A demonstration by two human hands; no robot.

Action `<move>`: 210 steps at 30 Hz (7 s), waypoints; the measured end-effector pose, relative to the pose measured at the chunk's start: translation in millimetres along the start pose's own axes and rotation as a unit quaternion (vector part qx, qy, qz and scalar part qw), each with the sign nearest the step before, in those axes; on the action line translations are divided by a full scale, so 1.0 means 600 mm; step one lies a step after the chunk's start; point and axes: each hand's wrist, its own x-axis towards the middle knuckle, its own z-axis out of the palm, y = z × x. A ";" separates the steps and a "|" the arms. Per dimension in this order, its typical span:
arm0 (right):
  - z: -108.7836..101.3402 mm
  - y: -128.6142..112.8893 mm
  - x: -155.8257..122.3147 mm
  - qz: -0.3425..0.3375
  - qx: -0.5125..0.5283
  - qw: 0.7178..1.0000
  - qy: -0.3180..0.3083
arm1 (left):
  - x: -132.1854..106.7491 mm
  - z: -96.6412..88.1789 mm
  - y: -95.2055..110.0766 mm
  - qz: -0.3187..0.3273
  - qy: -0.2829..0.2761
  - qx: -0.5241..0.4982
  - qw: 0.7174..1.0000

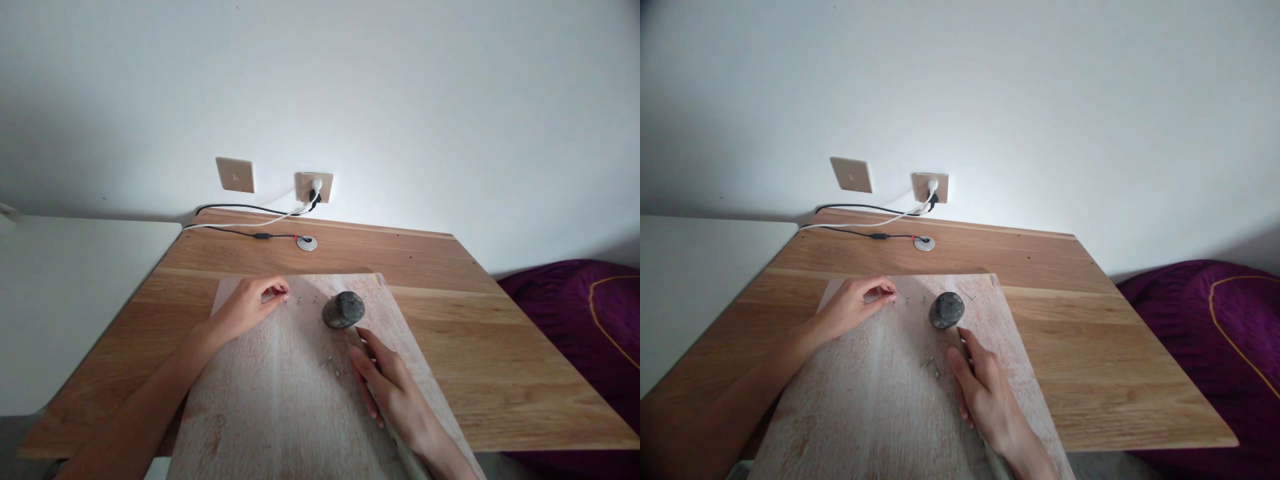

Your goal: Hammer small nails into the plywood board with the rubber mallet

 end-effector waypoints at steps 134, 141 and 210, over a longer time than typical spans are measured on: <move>0.000 0.000 0.003 0.000 0.005 1.000 0.000 | -0.007 -0.002 0.001 0.046 -0.002 0.019 0.999; 0.000 0.002 0.001 -0.001 0.004 1.000 -0.002 | -0.007 -0.001 0.000 0.047 0.004 0.018 0.999; 0.018 -0.129 0.084 -0.188 -0.275 0.939 -0.086 | -0.006 0.001 0.005 -0.026 -0.008 -0.023 0.999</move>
